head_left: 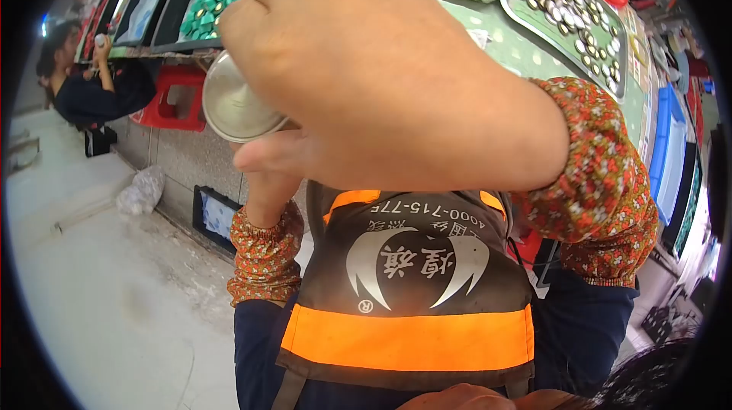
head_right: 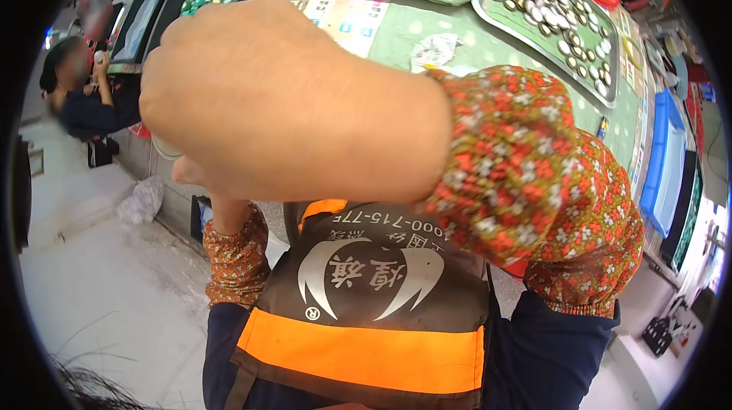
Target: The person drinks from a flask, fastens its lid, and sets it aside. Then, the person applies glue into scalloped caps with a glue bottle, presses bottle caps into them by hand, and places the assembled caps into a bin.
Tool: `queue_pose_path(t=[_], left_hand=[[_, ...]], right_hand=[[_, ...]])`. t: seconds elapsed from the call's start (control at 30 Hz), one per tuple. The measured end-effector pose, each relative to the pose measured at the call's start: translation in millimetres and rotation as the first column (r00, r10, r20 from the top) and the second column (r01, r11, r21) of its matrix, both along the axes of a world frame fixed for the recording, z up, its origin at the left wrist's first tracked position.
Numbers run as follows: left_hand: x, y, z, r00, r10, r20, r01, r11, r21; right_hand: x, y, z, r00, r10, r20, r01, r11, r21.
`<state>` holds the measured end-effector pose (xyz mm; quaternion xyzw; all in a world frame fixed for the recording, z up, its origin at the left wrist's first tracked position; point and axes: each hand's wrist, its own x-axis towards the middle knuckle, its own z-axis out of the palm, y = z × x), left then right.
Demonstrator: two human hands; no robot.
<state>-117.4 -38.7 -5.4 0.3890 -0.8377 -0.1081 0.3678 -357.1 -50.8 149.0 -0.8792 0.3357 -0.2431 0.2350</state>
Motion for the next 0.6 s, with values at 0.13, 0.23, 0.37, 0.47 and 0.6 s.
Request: queue_pose_path(t=[0.13,0.23,0.37,0.47,0.6], left_hand=[[-32,-11,-1,0.987,0.064,-0.147,-0.083,0.989,-0.126],[-61,-27,2,0.964,0.092,-0.25,-0.14,0.973,-0.181],[-95,-42,2,0.925,0.035,-0.379,-0.11,0.978,-0.179],[-104,-38,0,0.913,0.064,-0.403,-0.066,0.998,0.008],[-105,-42,-6,0.839,0.02,-0.544,0.101,0.976,0.191]], right_hand=[[10,-2,-52,0.906,-0.223,0.36,0.361,0.85,-0.383],[3,-7,-59,0.863,-0.345,0.369,0.488,0.758,-0.433],[-20,-14,-68,0.861,-0.345,0.373,0.467,0.828,-0.312],[-35,-12,-80,0.856,-0.344,0.385,0.443,0.873,-0.205],[-54,-1,-92,0.817,-0.385,0.429,0.469,0.876,-0.108]])
